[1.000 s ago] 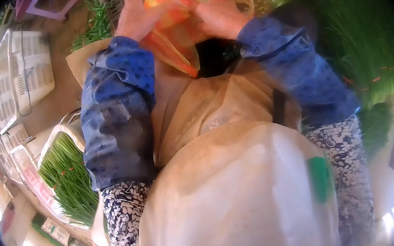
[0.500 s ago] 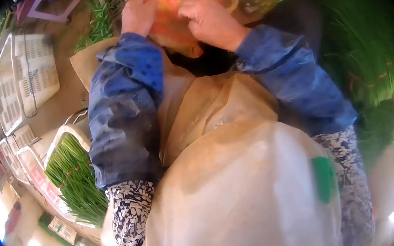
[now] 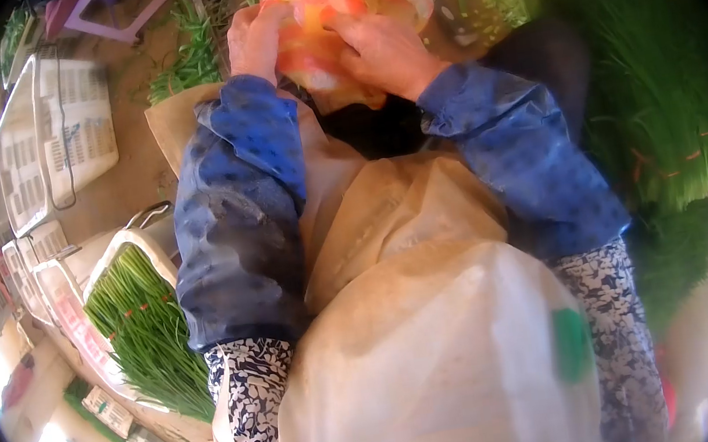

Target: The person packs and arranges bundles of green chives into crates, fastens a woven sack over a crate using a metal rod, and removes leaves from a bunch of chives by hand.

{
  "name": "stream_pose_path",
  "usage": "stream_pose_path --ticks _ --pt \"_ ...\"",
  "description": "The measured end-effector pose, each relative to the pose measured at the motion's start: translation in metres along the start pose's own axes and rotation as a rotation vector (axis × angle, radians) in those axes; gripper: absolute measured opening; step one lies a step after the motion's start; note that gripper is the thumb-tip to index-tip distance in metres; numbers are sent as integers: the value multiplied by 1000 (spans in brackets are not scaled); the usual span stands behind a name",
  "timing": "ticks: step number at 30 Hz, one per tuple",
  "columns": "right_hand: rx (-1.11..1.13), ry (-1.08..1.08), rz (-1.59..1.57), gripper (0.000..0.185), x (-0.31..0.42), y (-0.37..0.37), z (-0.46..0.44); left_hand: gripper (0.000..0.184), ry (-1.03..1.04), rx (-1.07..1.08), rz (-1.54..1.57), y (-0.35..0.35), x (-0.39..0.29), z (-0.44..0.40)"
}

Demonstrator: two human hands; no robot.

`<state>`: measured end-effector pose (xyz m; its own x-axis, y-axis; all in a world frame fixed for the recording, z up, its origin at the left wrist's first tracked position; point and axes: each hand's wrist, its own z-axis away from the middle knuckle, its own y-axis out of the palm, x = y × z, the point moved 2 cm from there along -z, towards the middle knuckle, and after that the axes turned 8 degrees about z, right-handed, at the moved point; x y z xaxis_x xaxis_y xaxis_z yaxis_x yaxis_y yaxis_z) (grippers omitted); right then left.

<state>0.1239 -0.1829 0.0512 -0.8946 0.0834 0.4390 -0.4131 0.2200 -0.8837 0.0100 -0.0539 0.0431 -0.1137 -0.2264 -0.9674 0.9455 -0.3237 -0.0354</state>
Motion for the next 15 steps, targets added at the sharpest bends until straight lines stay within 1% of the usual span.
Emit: stream_pose_path --ticks 1,3,4,5,6,7,8,9,10,11,12,13,14,15 --pt "2 0 2 32 0 3 -5 32 -1 0 2 0 4 -3" --pt "-198 -256 -23 33 6 5 -13 32 -65 79 102 1 10 -6" --pt "-121 -268 -55 35 9 2 -15 32 -64 80 102 1 13 -7" --pt "-123 -273 -57 35 3 9 -18 31 -74 57 178 0 19 -11" --pt "-50 -220 -27 34 -8 23 -21 30 -82 24 255 -4 23 -14" --pt "26 -165 3 34 -12 27 -24 30 -81 10 255 -6 17 -11" --pt "135 -90 28 34 -19 31 -25 29 -100 64 225 -4 10 -7" --pt "142 -95 26 34 -20 28 -25 28 -122 122 194 -1 1 -2" --pt "164 -14 -68 33 -24 25 -26 27 -155 171 196 2 -8 5" --pt "182 64 -156 33 -28 23 -27 27 -157 167 204 7 -11 8" --pt "166 71 -247 40 -31 24 -29 29 -65 267 148 14 -14 10" --pt "173 66 -240 40 -36 26 -31 32 26 365 92 19 -16 12" --pt "165 62 -265 40 -43 29 -34 32 27 358 104 20 -7 5" --pt "158 56 -291 40 -51 34 -38 35 62 337 -106 21 7 -7"
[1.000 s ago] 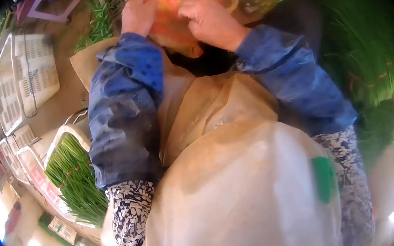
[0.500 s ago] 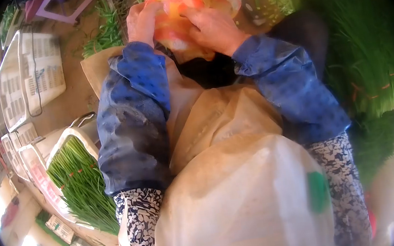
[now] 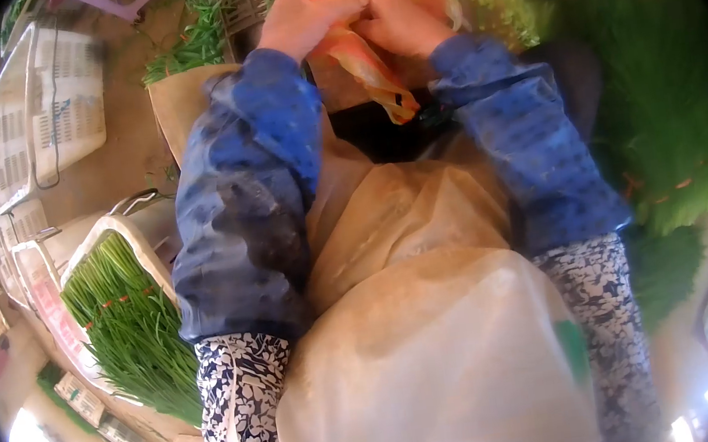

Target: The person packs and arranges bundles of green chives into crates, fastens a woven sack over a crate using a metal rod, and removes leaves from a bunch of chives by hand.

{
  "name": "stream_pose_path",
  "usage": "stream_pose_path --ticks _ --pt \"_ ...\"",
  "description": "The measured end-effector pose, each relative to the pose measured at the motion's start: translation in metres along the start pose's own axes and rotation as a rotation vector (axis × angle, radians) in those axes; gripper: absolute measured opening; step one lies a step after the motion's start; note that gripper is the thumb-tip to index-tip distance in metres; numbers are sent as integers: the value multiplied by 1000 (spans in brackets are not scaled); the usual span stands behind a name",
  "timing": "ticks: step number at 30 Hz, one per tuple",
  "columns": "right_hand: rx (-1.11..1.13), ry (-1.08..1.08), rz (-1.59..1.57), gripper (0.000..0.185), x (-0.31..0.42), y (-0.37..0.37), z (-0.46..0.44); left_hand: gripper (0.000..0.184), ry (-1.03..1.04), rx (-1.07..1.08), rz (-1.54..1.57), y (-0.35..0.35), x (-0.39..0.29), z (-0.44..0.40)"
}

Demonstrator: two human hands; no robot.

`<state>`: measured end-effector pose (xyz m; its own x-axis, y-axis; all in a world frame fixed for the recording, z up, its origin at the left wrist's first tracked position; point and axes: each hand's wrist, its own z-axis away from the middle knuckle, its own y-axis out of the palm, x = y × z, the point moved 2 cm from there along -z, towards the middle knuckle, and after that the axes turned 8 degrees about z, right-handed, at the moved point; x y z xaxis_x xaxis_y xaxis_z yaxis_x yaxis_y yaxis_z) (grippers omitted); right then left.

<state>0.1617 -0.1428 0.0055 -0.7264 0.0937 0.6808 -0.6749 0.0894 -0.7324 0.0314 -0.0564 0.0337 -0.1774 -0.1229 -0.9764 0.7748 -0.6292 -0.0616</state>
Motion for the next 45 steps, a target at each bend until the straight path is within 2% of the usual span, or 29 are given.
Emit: stream_pose_path --ticks 1,2,4,5,6,7,8,9,10,12,13,14,16,17,18,19,20,23,24,26,27,28,30,31,34,39,41,43,45 --pt "12 -9 10 40 -12 5 -6 38 -5 -19 -211 0 5 -4" --pt "-37 -28 18 38 -24 10 -12 38 -4 -32 -199 -2 10 -7" --pt "-73 -58 34 37 -15 2 -15 44 7 -56 -600 0 10 -8" --pt "-61 -43 -3 38 -12 -5 -11 35 45 -96 -614 0 13 -10" --pt "-53 -26 -40 39 1 -18 -4 35 50 -103 -603 0 17 -13" --pt "-174 -57 87 43 23 -32 2 38 -20 -99 -342 -2 21 -16" --pt "-172 -61 98 43 21 -29 0 41 -88 -92 -80 -2 26 -19" --pt "-90 36 314 44 16 -23 0 50 -134 -56 158 3 3 -7" --pt "-8 137 529 44 12 -20 0 50 -130 -54 169 9 -16 4" --pt "15 197 586 40 19 -10 -4 56 -1 -115 201 18 -39 18" --pt "-66 120 581 39 21 -4 -4 52 10 -190 -54 16 -20 5" --pt "-143 38 571 39 25 2 -5 52 6 -194 -48 12 -15 1" --pt "-56 84 596 40 37 3 -6 45 40 210 227 11 -10 -3" --pt "13 153 522 41 41 3 -4 45 38 202 231 7 -8 -4" --pt "82 221 447 42 45 3 -3 42 -43 176 238 3 -4 -5" --pt "171 298 240 41 37 4 -8 39 -125 152 245 0 -1 -6" --pt "176 296 242 41 36 1 -7 36 -206 130 252 -2 2 -7" --pt "134 30 96 38 59 -17 0 26 -330 29 316 -4 8 -10" --pt "132 34 100 38 60 -16 3 26 -329 34 319 -3 10 -11" --pt "142 -109 485 44 61 -7 7 25 -291 -88 244 -7 20 -12" --pt "0 -213 416 41 60 -3 8 25 -319 -118 226 -10 25 -15" --pt "-1 -216 416 41 54 -4 7 25 -317 -119 226 -13 31 -15" --pt "96 30 138 36 36 -16 8 29 -304 -66 343 -15 39 -15" --pt "95 31 146 43 23 -20 8 29 -305 -59 338 -16 41 -13" --pt "21 31 182 43 5 -26 13 33 -331 1 447 -12 37 -8" --pt "22 94 143 40 10 -21 18 36 -331 -30 590 -6 29 -1" --pt "-162 -29 46 37 12 -18 15 36 -296 -7 594 -7 38 -3" --pt "-144 -46 6 36 16 -16 15 36 -262 20 600 -6 41 -5" --pt "-125 -64 -32 34 16 -13 14 37 -284 -38 460 -6 43 -7"
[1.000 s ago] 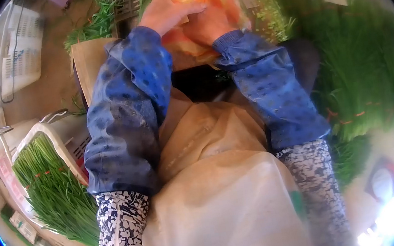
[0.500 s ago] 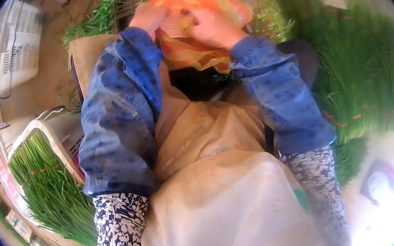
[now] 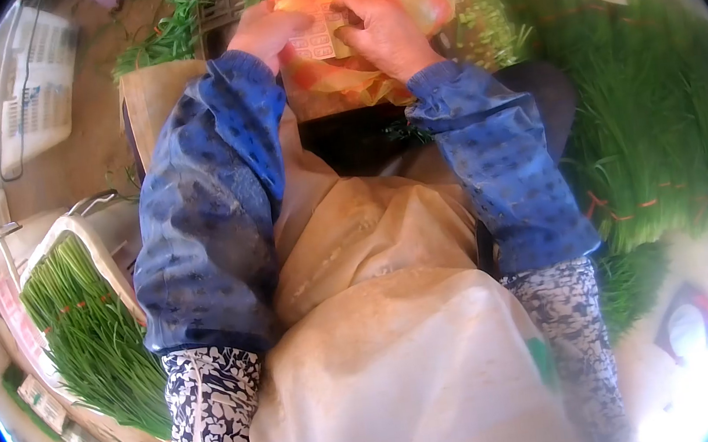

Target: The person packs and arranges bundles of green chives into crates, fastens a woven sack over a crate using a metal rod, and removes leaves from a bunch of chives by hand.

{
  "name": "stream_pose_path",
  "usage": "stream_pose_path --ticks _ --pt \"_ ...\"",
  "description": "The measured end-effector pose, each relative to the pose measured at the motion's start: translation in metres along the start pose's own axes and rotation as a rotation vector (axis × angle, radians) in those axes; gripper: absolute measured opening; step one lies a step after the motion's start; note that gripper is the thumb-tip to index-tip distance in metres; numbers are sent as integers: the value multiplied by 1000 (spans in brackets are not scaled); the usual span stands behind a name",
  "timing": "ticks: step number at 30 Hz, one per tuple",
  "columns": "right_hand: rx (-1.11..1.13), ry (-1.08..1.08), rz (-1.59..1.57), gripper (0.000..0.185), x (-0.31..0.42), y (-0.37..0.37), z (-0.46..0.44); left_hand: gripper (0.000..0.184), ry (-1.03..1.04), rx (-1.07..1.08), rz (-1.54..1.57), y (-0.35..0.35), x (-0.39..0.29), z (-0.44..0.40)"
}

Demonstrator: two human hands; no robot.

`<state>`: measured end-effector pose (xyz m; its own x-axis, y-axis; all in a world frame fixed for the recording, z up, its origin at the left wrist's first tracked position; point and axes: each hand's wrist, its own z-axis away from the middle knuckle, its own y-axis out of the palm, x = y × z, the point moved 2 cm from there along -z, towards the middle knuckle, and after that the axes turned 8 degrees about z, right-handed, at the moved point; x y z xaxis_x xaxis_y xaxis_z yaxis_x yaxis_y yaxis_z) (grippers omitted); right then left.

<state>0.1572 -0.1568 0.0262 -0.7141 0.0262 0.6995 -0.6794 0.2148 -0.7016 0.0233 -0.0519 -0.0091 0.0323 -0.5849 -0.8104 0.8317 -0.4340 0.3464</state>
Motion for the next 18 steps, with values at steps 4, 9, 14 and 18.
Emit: stream_pose_path --ticks 4,9,14,18 --pt "77 100 -102 27 -1 5 -1 37 54 25 47 -1 1 -1" --pt "14 36 7 19 1 -1 -4 31 -9 -48 -109 2 -2 0" --pt "20 38 42 20 2 -2 -8 31 19 -29 -83 8 -7 5" --pt "-18 -61 385 20 1 5 -13 31 130 -12 -108 21 -16 15"
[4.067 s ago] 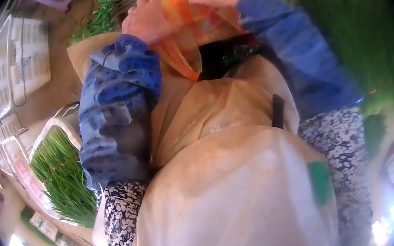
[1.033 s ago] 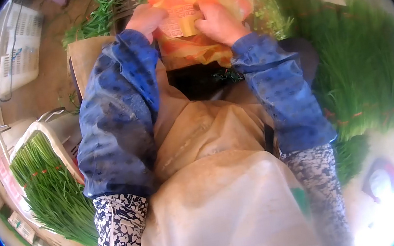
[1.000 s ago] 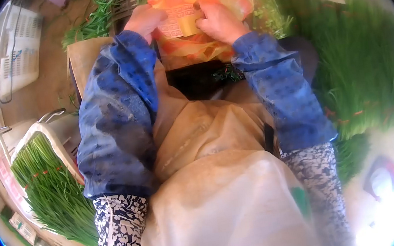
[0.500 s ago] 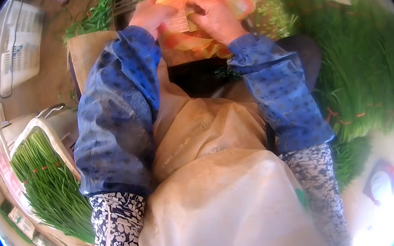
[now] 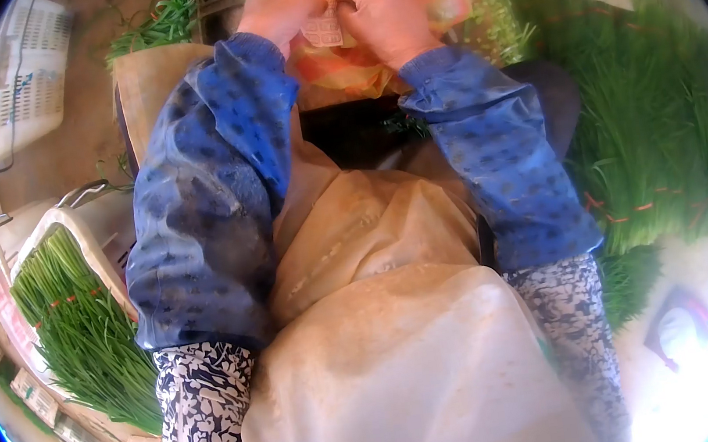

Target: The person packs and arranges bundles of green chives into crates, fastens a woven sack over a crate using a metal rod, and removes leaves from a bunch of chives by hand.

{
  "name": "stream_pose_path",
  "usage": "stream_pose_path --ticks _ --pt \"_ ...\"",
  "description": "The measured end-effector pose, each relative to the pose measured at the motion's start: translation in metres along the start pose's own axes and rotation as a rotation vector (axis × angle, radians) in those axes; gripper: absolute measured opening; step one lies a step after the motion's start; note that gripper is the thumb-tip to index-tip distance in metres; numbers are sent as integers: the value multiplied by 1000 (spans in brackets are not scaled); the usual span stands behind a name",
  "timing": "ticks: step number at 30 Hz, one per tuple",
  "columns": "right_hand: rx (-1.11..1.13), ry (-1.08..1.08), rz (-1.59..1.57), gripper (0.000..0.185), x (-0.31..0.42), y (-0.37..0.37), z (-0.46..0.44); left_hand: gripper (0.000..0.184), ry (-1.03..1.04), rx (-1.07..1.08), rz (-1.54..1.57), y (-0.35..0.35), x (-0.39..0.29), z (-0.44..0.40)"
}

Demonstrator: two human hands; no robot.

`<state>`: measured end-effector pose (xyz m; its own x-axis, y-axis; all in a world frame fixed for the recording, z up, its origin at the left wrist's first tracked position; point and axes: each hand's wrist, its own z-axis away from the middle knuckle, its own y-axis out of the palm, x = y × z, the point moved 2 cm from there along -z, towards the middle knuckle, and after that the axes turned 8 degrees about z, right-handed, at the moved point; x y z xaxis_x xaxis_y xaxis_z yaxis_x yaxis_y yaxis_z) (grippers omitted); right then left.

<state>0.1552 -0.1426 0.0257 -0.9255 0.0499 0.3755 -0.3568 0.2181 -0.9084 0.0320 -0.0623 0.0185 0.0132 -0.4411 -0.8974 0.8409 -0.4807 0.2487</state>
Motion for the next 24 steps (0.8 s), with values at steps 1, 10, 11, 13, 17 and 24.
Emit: stream_pose_path --ticks 1,10,11,13,17,24 --pt "-49 23 77 20 1 -1 0 31 -2 -2 2 -3 4 -2" --pt "-32 340 -475 25 -20 -14 4 32 -23 -17 -6 -13 15 -12" --pt "-33 338 -470 25 -25 -13 5 31 -28 -20 -10 -13 14 -11" --pt "-70 226 -536 24 -24 -15 4 31 -32 -24 -11 -12 14 -11" --pt "-54 291 -553 23 -11 -17 8 30 -70 10 172 -1 9 -6" --pt "-25 246 -468 24 -8 -8 5 38 4 21 202 -10 16 -13"
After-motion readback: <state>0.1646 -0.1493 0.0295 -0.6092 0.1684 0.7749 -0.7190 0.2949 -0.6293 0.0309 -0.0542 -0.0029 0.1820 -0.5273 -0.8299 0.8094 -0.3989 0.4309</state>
